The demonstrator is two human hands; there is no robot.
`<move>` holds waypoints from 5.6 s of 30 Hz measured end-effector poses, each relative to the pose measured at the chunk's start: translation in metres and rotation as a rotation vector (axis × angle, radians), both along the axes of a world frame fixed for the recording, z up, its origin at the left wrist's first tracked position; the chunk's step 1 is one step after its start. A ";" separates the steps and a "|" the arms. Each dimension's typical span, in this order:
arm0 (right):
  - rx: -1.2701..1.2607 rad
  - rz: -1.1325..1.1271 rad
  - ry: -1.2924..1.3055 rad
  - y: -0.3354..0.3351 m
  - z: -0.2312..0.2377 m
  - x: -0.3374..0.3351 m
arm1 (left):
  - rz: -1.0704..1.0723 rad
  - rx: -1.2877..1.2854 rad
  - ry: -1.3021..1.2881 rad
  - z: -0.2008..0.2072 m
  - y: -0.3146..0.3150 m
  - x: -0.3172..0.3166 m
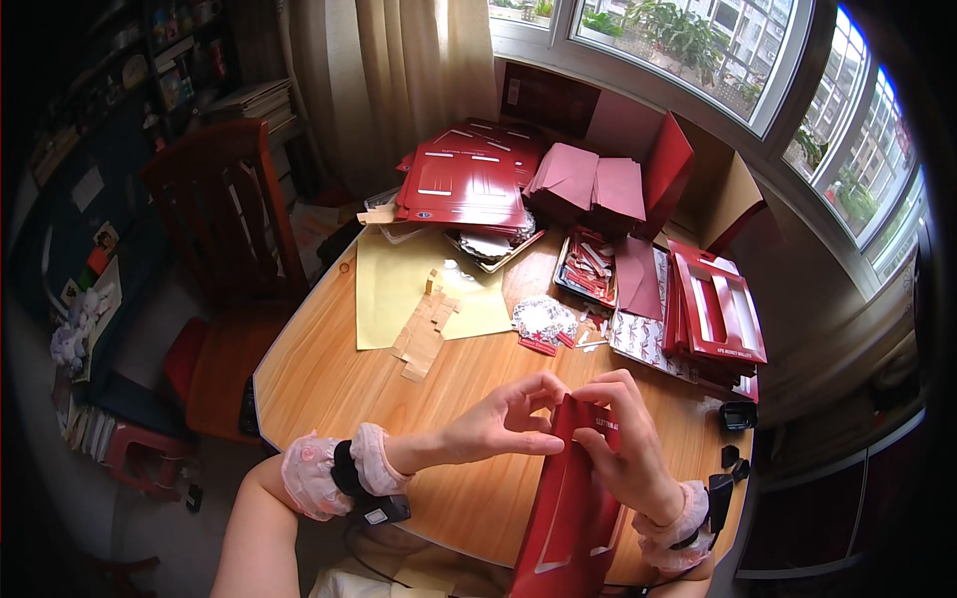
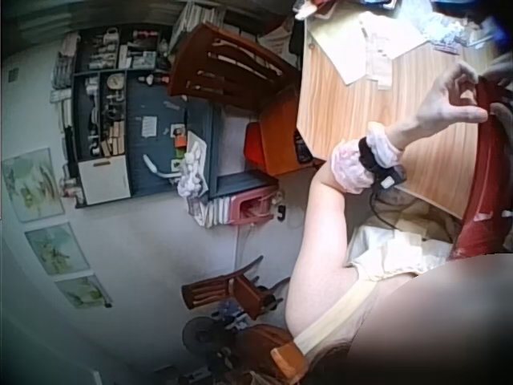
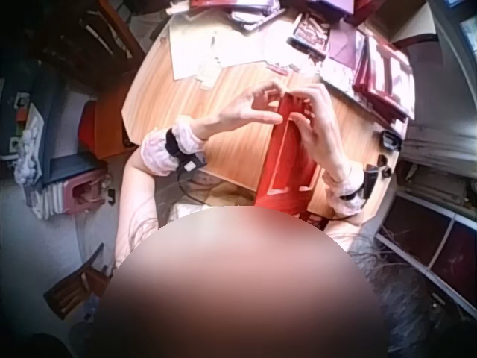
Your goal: Folding and assembling red cardboard packaging or wallets.
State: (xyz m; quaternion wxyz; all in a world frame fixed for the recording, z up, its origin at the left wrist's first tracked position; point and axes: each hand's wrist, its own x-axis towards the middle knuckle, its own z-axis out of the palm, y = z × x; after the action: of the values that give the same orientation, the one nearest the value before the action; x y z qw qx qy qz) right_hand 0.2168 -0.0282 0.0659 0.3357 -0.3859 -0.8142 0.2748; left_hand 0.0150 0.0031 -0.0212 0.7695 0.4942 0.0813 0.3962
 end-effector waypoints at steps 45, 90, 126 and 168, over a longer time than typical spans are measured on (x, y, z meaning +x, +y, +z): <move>0.305 -0.159 -0.311 0.010 -0.016 -0.003 | 0.302 0.063 0.392 -0.002 -0.001 0.006; 0.300 -0.249 -0.229 0.011 -0.008 0.003 | 0.160 0.125 0.402 -0.001 -0.007 0.012; -0.081 -0.528 -0.206 0.031 0.001 0.037 | 0.421 0.314 0.707 0.020 0.028 -0.030; -0.534 -0.135 0.034 0.037 -0.066 0.009 | 0.033 0.131 0.237 -0.006 0.012 -0.007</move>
State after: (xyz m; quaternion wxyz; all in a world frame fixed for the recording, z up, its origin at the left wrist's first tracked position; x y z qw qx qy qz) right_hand 0.2261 0.0091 0.0000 0.2534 -0.5093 -0.6796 0.4632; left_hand 0.0080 0.0155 -0.0268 0.7141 0.5853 0.1535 0.3520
